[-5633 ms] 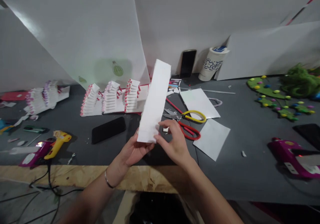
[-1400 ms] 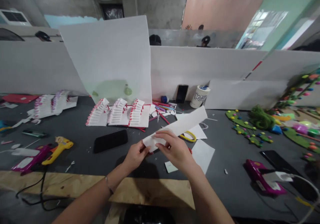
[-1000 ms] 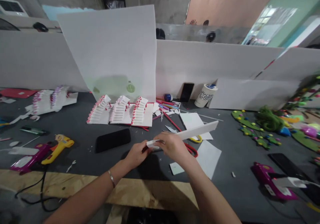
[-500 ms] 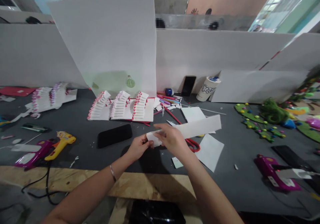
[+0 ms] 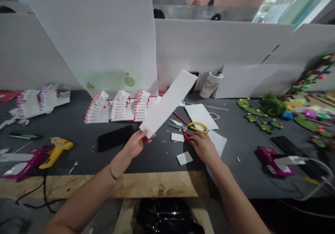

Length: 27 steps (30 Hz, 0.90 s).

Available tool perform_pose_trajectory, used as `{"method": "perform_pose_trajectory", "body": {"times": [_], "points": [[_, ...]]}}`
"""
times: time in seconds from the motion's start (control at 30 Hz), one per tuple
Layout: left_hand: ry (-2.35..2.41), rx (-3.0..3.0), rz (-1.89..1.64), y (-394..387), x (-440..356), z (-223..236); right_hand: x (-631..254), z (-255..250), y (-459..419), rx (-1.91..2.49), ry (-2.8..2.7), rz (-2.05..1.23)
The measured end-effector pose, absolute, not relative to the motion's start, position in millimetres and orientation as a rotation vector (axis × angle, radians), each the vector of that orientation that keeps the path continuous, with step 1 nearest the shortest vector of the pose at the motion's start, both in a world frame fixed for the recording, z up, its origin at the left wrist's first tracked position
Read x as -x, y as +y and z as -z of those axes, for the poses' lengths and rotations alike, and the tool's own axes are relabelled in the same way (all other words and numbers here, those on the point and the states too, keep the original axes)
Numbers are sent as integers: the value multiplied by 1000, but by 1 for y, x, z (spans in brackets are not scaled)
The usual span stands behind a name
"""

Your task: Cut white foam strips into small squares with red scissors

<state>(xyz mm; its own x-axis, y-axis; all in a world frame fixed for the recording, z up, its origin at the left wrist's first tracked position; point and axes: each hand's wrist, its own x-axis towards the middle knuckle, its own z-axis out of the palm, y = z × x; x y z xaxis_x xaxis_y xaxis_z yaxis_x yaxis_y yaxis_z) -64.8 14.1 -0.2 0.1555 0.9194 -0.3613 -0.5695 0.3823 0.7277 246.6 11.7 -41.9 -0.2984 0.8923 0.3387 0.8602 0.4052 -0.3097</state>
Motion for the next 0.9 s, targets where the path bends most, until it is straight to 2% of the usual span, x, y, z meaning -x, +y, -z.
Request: {"method": "perform_pose_trajectory", "body": {"times": [0.17,0.43,0.63,0.9], "points": [[855,-404,-1149,17,67,1,-260,23,29,1547,-2457,-171],[837,-375,-1182,18,69,0,-242,8,51,1744,-2512,-78],[827,-391,-1177,17,70,0,-233,1,55,1942,-2336,-84],[849,-366,-1218,18,69,-2,-284,-26,74,2361,-1834,-51]]}}
